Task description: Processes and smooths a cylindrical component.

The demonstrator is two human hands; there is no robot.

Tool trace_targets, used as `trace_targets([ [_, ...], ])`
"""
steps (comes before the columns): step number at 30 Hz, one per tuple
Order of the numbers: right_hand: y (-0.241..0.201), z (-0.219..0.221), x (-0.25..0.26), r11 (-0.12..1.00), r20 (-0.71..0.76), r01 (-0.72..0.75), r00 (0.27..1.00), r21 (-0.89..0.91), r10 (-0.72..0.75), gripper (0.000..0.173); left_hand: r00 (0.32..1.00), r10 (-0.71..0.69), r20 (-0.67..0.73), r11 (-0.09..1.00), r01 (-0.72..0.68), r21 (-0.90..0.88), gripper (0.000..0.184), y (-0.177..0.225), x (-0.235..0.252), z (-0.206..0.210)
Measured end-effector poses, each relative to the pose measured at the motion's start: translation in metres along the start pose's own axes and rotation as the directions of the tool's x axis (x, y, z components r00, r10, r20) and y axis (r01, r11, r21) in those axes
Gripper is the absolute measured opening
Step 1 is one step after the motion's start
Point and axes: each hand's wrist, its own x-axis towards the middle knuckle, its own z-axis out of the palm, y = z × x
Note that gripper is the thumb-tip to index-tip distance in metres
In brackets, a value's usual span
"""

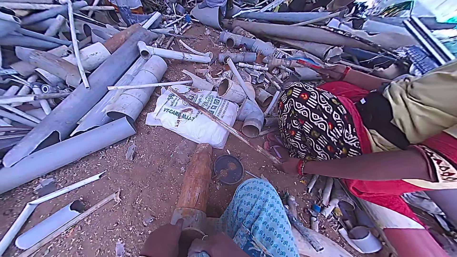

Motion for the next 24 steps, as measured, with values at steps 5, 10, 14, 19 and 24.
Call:
trace_targets([
  [5, 0.012, -0.002, 0.004, 0.979, 0.049, -0.176, 0.982, -0.107, 0.182, 0.029, 0.999, 0.014, -0.051, 1.000, -0.015, -0.013, 0.049, -0.017, 0.030, 0.018],
  [10, 0.021, -0.014, 0.002, 0.989, -0.025, -0.090, 0.995, 0.117, 0.094, 0.029, 0.999, -0.005, -0.037, 1.000, 0.005, -0.008, 0.049, -0.012, 0.027, 0.016],
  [14, 0.019, -0.002, 0.003, 0.982, -0.017, -0.138, 0.990, -0.131, 0.137, 0.027, 1.000, 0.016, -0.025, 1.000, -0.016, -0.003, 0.049, -0.010, 0.025, 0.016],
  [19, 0.017, -0.003, 0.005, 0.993, -0.047, -0.114, 0.992, -0.018, 0.113, 0.027, 0.999, 0.037, -0.035, 0.999, -0.037, -0.023, 0.048, -0.013, 0.022, 0.015],
  [24, 0.022, 0.005, -0.004, 1.000, -0.087, -0.013, 0.996, -0.020, 0.011, 0.028, 0.996, 0.080, -0.027, 0.990, -0.083, -0.113, 0.054, -0.022, 0.016, 0.011],
])
